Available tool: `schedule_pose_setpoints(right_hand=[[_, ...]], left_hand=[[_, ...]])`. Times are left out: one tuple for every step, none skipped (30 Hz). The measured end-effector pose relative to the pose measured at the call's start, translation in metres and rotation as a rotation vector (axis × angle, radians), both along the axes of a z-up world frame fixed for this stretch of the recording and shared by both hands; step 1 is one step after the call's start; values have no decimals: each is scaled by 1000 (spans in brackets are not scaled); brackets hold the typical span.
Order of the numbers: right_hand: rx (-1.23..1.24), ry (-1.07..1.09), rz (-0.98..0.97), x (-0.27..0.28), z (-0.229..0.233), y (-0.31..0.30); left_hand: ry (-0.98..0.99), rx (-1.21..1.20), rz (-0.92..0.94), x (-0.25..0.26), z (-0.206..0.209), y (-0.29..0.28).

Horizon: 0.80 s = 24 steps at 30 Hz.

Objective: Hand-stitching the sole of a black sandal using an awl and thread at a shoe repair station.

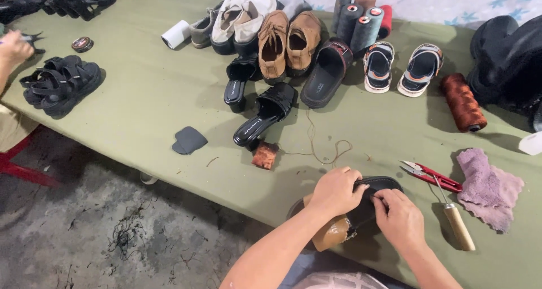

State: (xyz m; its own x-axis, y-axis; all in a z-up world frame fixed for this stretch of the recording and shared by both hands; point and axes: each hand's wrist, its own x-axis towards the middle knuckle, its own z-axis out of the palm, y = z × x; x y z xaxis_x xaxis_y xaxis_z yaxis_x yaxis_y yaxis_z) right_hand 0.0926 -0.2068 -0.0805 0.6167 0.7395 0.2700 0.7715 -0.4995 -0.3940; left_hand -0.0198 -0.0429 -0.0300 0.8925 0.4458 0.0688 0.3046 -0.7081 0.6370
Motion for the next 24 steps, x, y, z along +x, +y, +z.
schedule_pose_setpoints(right_hand=[[3, -2, -2, -1, -1, 2], [29, -19, 11, -1, 0, 2], [54, -37, 24, -1, 1, 2], [58, -46, 11, 1, -3, 4], [58, -24, 16, 4, -8, 6], [52, -3, 17, 7, -10, 3], [50, -13, -1, 4, -11, 7], [55, 12, 20, 5, -10, 6], [61, 37, 42, 7, -8, 6], [70, 19, 24, 4, 3, 4], [20, 79, 5, 2, 13, 2], [-29, 151, -9, -4, 19, 2], [-19, 144, -22, 0, 21, 2], [-25, 152, -19, -1, 20, 2], [-30, 160, -15, -1, 19, 2], [-28, 161, -23, 0, 19, 2], [-6, 148, 5, 0, 19, 3], [16, 134, 37, 2, 19, 4], [16, 132, 32, 4, 19, 2], [-15, 142, 35, 6, 17, 3], [-46, 152, 37, 7, 15, 4], [-48, 152, 43, 7, 14, 5], [-5, 111, 51, 7, 13, 7], [38, 74, 57, 7, 13, 8]], left_hand=[[-2, 3, -2, -2, 1, 0], [-23, 15, -7, -3, 2, 0], [-44, 27, -12, -4, 4, -2], [-52, 31, -25, -4, 3, -1], [-64, 63, -27, -3, 2, -1], [-78, 88, -34, -2, 1, -4], [-88, 85, -51, -3, -6, -1], [-163, 148, -28, -1, -12, -3], [-238, 210, -3, 2, -19, -4], [-257, 216, -20, 3, -18, -5], [-212, 181, -39, 4, -18, -6], [-157, 148, -54, 0, -20, -5], [-165, 156, -67, 4, -16, -5], [-139, 143, -54, 3, -14, -6], [-114, 131, -40, 2, -12, -6], [-114, 132, -48, 3, -13, -5], [-112, 135, -46, 3, -14, -5], [-111, 137, -40, 4, -16, -3], [-113, 137, -45, 5, -16, -6], [-166, 152, -29, 4, -16, -5], [-219, 166, -14, 4, -17, -5], [-219, 165, -8, 3, -18, -4], [-298, 179, 1, 3, -19, -3], [-373, 191, 8, 3, -19, -2]])
